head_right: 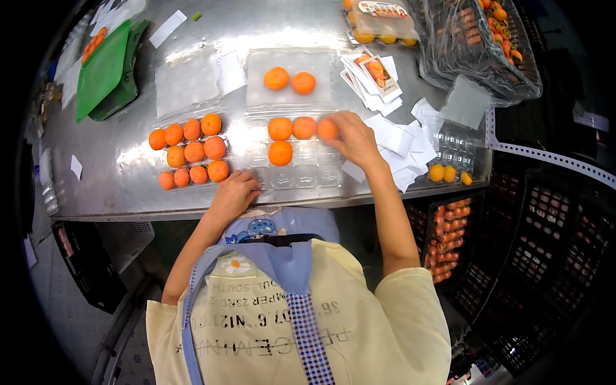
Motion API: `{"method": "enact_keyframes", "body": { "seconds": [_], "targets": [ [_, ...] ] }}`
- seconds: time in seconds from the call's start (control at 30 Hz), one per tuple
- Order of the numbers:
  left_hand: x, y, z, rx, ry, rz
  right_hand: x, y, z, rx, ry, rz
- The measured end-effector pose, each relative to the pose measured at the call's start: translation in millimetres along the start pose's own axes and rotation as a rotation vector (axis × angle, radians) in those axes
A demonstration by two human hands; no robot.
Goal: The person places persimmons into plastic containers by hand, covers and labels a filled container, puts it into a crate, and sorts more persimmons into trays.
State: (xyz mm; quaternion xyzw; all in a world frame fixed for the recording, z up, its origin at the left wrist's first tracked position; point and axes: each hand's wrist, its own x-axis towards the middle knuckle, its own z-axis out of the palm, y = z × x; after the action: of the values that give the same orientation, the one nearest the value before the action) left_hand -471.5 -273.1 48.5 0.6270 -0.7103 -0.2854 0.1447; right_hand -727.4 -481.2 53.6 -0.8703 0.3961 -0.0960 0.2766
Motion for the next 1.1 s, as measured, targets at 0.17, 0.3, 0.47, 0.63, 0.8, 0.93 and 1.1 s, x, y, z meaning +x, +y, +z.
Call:
{"method": "enact_keyframes", "body": {
  "seconds": [0.17, 0.3, 0.47, 0.63, 0.8, 0.93, 1.1],
  "targets": [
    [-5, -3, 2, 0.019, -0.006, 0.012, 5, -20, -10, -0.025, 0.020, 0.009],
    [-9, -3, 1, 0.025, 0.018, 0.009, 15, -52, 2, -0.080, -0.031, -0.043],
    [-10, -1, 0, 0.017, 0.042, -0.020, 20, -51, 28, -0.144, 0.011, -0.076],
    [-12, 4, -4, -0.054, 0.054, -0.083, 21, -48, 23, -0.005, 0.010, -0.067],
    [3, 35, -50, -0.558, -0.042, -0.406, 3, -63, 1, 0.776, -0.050, 0.150],
    [22, 50, -56, -1.448, 0.011, -0.341, -9, -87, 5, 1.184, -0.042, -0.076],
    [28, 60, -66, -1.728, 0.056, -0.267, -13, -107, 5, 1.072, -0.046, -0.175]
  ]
}}
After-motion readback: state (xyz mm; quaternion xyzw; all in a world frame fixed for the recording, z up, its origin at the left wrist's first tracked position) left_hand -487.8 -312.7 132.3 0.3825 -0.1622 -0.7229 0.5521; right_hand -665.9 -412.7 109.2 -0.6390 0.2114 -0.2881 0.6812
